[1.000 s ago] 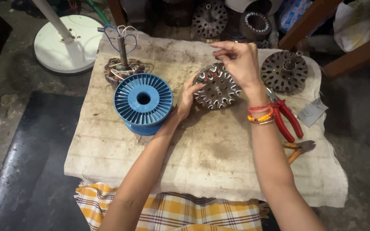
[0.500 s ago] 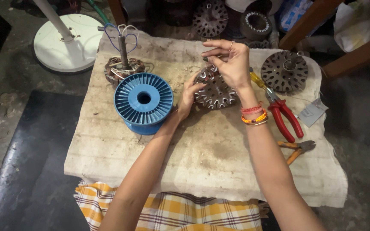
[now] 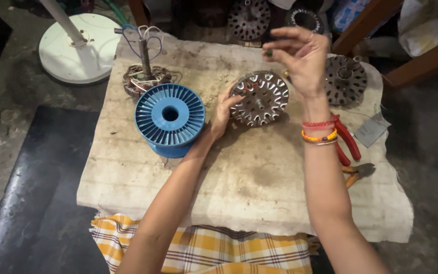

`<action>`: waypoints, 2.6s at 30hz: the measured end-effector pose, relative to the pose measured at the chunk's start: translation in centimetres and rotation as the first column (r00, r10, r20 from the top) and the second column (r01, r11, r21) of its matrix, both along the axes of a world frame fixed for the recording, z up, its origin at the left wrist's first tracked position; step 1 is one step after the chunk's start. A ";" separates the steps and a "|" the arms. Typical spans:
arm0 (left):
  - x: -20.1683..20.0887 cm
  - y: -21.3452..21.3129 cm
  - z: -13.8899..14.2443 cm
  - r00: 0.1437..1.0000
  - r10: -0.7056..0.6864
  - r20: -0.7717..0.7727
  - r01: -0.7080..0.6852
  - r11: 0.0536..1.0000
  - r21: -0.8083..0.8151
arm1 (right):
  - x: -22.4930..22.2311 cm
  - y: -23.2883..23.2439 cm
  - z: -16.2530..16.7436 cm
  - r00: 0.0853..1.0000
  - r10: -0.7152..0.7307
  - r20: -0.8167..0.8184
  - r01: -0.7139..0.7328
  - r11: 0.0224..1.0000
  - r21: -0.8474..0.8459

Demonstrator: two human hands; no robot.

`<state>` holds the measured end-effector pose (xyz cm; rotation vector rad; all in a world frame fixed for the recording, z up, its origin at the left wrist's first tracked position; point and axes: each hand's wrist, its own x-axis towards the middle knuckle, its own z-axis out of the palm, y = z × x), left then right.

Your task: The person winds copper wire from a blue spool into the slots of a motor stator, guiding the wire by hand around the slots in sequence. They occasionally press the wire down with a small block and rotate the stator to reach different slots, continuing the winding pattern.

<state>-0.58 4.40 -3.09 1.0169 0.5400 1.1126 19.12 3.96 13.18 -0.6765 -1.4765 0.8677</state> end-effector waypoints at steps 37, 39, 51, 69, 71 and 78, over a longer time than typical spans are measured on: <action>-0.2 -0.8 1.9 1.000 0.003 -0.015 -0.004 1.000 -0.031 | -1.1 -0.8 0.5 0.796 -0.172 0.581 0.236 0.971 -0.036; -0.2 -0.7 1.8 0.999 0.021 -0.030 -0.022 1.000 -0.021 | -1.1 -0.6 0.1 0.802 -0.187 0.567 0.241 0.970 -0.021; -0.1 -0.5 1.1 1.000 0.018 -0.012 -0.019 0.998 -0.061 | -3.1 1.3 -3.3 0.823 -0.320 0.469 0.272 0.947 0.170; -0.3 -0.9 2.2 1.000 0.007 -0.022 -0.007 1.000 -0.014 | -1.0 0.2 -0.1 0.999 0.040 -0.011 -0.040 0.999 -0.015; -0.5 -0.9 2.3 0.999 -0.011 -0.040 0.011 1.000 0.003 | -0.5 0.3 0.0 0.998 -0.067 -0.007 0.067 0.998 0.007; -0.5 -1.1 2.8 0.998 0.013 -0.061 -0.014 1.000 -0.014 | -0.2 0.1 0.3 0.999 0.033 0.015 -0.032 0.998 -0.053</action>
